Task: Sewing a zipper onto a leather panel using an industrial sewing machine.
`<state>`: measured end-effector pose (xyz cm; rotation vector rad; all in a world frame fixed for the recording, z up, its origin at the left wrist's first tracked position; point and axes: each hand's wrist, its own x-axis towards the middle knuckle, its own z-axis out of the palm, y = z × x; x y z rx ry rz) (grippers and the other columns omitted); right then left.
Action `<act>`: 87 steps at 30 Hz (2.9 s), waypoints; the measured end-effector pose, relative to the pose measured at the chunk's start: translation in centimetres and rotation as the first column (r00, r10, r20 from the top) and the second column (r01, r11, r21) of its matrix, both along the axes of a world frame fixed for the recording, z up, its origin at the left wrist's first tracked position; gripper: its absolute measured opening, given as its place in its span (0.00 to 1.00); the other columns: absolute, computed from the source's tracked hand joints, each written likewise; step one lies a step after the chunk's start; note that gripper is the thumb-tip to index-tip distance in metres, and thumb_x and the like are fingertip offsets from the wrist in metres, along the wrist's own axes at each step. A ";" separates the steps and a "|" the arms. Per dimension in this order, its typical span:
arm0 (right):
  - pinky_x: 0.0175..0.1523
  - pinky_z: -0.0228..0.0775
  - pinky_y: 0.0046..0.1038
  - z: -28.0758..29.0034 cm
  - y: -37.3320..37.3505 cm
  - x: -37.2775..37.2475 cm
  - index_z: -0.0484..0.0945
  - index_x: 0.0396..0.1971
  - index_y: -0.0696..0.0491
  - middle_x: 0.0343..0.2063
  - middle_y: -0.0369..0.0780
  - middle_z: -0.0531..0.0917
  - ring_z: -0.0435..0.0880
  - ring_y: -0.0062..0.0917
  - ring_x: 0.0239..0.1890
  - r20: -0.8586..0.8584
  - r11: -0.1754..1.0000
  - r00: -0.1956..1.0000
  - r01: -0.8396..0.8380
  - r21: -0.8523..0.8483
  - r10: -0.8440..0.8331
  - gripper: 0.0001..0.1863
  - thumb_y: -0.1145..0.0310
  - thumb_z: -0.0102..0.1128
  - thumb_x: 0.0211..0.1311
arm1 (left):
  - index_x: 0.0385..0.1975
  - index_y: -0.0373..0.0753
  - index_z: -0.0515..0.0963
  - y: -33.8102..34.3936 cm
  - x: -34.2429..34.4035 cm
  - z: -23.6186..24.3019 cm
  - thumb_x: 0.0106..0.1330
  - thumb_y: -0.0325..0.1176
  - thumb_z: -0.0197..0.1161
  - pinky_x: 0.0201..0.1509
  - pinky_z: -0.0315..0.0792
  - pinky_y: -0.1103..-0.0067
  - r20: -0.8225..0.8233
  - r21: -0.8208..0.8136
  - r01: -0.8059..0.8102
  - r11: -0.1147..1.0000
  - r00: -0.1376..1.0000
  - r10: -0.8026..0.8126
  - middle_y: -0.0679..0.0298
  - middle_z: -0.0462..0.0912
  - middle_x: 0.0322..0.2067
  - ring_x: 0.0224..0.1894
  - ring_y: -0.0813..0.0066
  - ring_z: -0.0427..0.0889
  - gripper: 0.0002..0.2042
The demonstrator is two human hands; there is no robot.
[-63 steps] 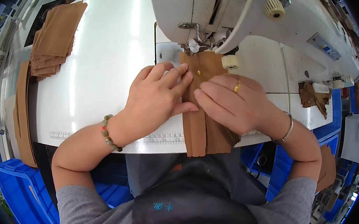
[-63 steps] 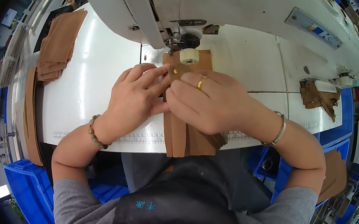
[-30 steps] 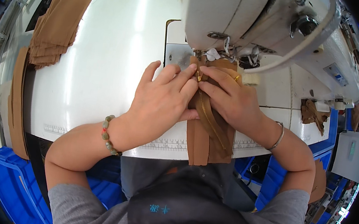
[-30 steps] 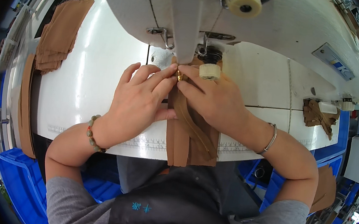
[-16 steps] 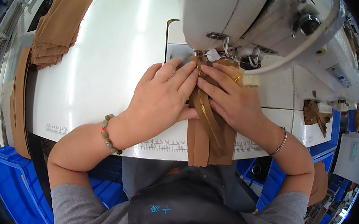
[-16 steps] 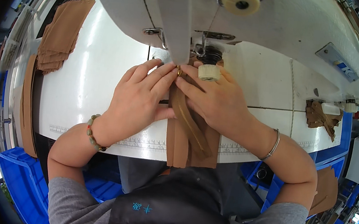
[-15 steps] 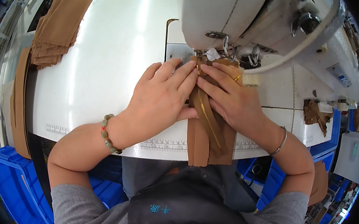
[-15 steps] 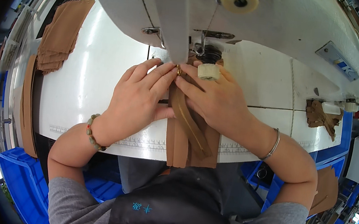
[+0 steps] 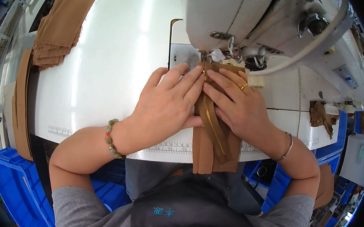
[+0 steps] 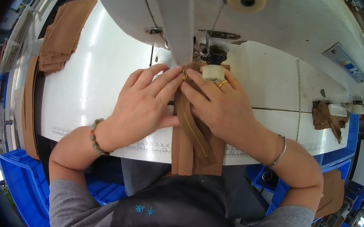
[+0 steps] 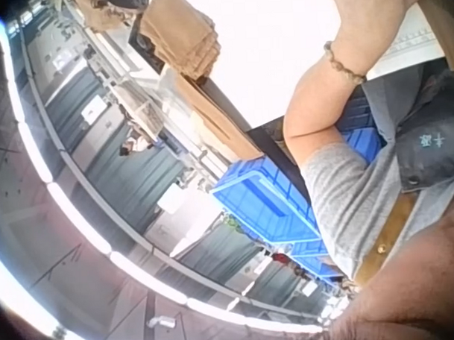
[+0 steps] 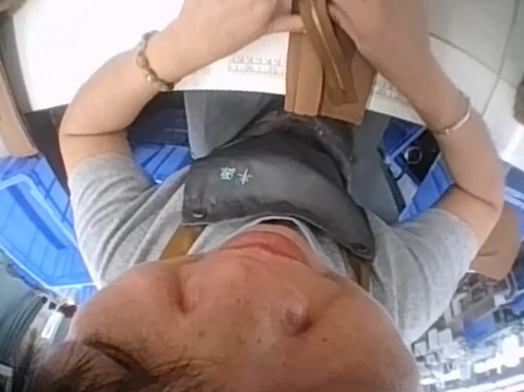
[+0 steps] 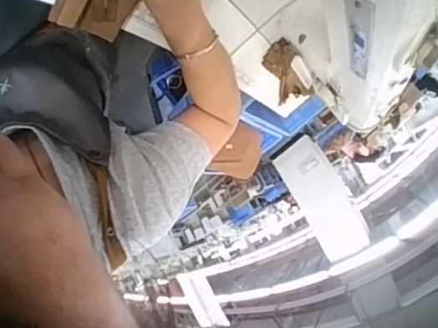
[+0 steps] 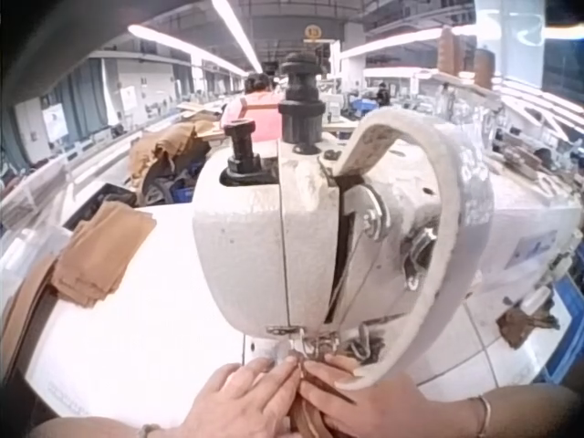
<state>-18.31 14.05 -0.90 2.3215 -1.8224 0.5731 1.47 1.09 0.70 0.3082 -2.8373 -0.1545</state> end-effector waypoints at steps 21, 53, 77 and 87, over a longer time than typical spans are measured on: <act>0.68 0.70 0.46 -0.4 -0.2 -0.6 0.83 0.58 0.49 0.63 0.39 0.82 0.86 0.32 0.52 -0.012 0.997 0.997 0.075 0.004 -0.075 0.28 0.63 0.75 0.55 | 0.63 0.33 0.76 -0.7 -0.9 -0.5 0.48 0.47 0.78 0.68 0.68 0.63 -0.038 0.026 0.012 1.000 0.999 -0.011 0.59 0.78 0.64 0.67 0.56 0.73 0.41; 0.56 0.80 0.38 1.3 6.9 3.6 0.83 0.42 0.56 0.42 0.40 0.82 0.84 0.36 0.48 0.120 0.975 0.967 -0.219 -0.047 0.223 0.15 0.65 0.71 0.57 | 0.55 0.38 0.83 2.7 1.7 -1.2 0.56 0.34 0.72 0.56 0.83 0.70 -0.135 0.020 0.170 0.985 0.977 -0.166 0.57 0.85 0.59 0.59 0.60 0.85 0.24; 0.51 0.84 0.29 -2.0 7.9 6.1 0.89 0.34 0.54 0.38 0.36 0.87 0.87 0.25 0.39 -0.054 0.899 0.958 -0.282 -0.334 0.281 0.06 0.70 0.74 0.57 | 0.51 0.37 0.86 6.3 3.5 -1.3 0.51 0.36 0.72 0.52 0.84 0.71 -0.230 -0.073 0.057 0.996 0.971 -0.073 0.57 0.88 0.52 0.55 0.59 0.88 0.24; 0.42 0.81 0.32 2.5 5.3 2.6 0.85 0.39 0.54 0.35 0.37 0.85 0.85 0.31 0.35 0.209 0.963 0.947 -0.214 -0.161 0.245 0.15 0.61 0.75 0.58 | 0.51 0.36 0.86 6.6 3.6 -1.7 0.52 0.33 0.70 0.53 0.83 0.71 -0.216 -0.084 0.043 0.996 0.974 -0.060 0.57 0.88 0.53 0.54 0.60 0.88 0.23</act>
